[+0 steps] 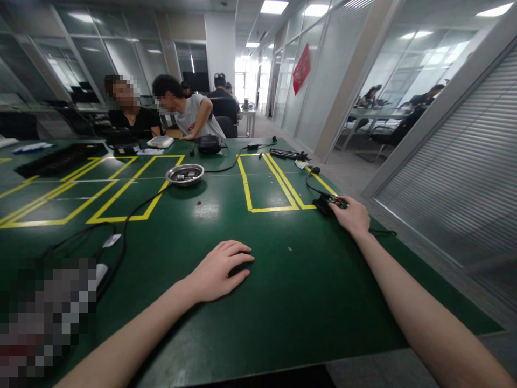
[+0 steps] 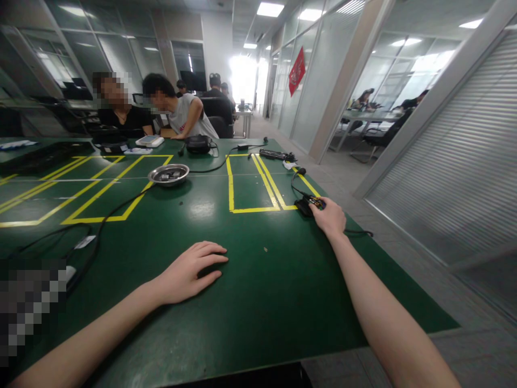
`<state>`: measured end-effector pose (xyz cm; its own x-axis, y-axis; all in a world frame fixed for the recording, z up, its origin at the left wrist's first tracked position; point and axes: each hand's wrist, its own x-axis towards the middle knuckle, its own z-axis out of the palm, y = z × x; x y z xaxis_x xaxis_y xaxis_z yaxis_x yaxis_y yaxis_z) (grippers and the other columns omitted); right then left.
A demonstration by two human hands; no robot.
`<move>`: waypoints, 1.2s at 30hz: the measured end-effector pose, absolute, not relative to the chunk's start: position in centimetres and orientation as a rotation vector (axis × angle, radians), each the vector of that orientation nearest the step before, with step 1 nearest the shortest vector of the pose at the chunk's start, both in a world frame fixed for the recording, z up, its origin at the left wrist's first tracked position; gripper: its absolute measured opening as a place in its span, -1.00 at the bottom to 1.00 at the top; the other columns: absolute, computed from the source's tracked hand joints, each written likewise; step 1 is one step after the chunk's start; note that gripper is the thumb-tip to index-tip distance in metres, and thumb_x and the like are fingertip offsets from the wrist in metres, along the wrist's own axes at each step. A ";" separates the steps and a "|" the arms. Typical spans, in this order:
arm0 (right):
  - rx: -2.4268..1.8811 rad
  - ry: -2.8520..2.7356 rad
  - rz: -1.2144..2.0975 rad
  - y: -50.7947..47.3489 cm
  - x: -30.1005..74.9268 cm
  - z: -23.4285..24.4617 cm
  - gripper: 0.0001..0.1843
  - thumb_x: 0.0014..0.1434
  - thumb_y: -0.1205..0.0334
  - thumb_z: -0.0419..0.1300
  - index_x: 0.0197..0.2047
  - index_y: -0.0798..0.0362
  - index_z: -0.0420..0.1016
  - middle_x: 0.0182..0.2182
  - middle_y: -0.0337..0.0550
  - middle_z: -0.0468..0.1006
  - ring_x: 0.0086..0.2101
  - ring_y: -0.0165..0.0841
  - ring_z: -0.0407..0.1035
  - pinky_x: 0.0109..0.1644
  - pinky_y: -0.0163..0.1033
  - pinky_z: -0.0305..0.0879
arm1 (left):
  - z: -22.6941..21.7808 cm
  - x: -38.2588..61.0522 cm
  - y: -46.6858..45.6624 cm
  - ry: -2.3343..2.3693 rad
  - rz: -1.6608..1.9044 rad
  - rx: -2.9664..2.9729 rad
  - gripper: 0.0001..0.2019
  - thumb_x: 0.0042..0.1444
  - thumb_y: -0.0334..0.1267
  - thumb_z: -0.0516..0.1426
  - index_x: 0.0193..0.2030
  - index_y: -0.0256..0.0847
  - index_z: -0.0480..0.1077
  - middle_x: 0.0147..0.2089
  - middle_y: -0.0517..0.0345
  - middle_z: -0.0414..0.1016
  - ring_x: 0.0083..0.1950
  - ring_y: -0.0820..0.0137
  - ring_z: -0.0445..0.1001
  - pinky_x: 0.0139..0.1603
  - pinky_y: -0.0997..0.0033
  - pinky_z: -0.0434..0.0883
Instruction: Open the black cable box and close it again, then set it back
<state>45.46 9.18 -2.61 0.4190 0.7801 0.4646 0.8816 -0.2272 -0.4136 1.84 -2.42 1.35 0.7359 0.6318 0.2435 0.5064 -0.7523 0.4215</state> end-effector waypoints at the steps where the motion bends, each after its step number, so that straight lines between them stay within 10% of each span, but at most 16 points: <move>1: -2.071 -1.390 -0.189 9.2 45.5 -2.7 -0.50 0.18 -0.10 0.25 0.06 0.00 0.65 -0.12 0.06 0.69 -0.12 -0.02 0.55 -0.11 -0.06 0.47 | 1.3 1.8 -2.4 0.885 0.534 2.612 -0.75 0.35 -0.28 0.17 0.13 -0.12 0.52 0.22 -0.03 0.54 0.28 0.15 0.46 0.34 -0.02 0.39; 16: -1.377 -2.103 0.416 5.2 33.6 -0.2 -0.63 0.23 0.09 0.30 0.06 0.02 0.64 0.01 -0.01 0.69 -0.01 -0.10 0.58 0.11 -0.02 0.47 | 1.4 1.7 -2.2 0.928 0.688 2.573 -0.67 0.36 -0.25 0.15 0.23 -0.10 0.44 0.21 -0.03 0.55 0.23 0.16 0.49 0.30 0.00 0.42; 25: -0.674 -2.622 0.627 -1.4 26.8 2.0 -0.65 0.28 0.14 0.33 0.09 0.07 0.60 -0.13 -0.08 0.65 -0.22 -0.30 0.57 -0.16 -0.27 0.43 | 2.2 1.6 -2.8 0.812 0.641 2.596 -0.45 0.11 0.13 0.34 0.10 -0.18 0.44 -0.08 -0.01 0.61 -0.07 0.17 0.58 0.08 0.12 0.49; 36: -0.665 -2.518 0.456 -1.2 27.6 2.0 -0.44 0.16 0.28 0.27 0.25 0.03 0.47 0.07 0.02 0.55 -0.09 -0.20 0.56 -0.03 -0.14 0.52 | 1.5 1.4 -2.4 0.952 0.619 2.614 -0.33 0.14 0.00 0.34 0.34 -0.19 0.34 0.32 -0.17 0.48 0.31 0.02 0.48 0.35 -0.06 0.44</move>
<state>27.61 -1.16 1.96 -0.7598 0.5326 0.3729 0.3679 0.8251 -0.4288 1.38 -2.44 1.52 0.6891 0.6624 0.2938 0.5375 -0.7392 0.4059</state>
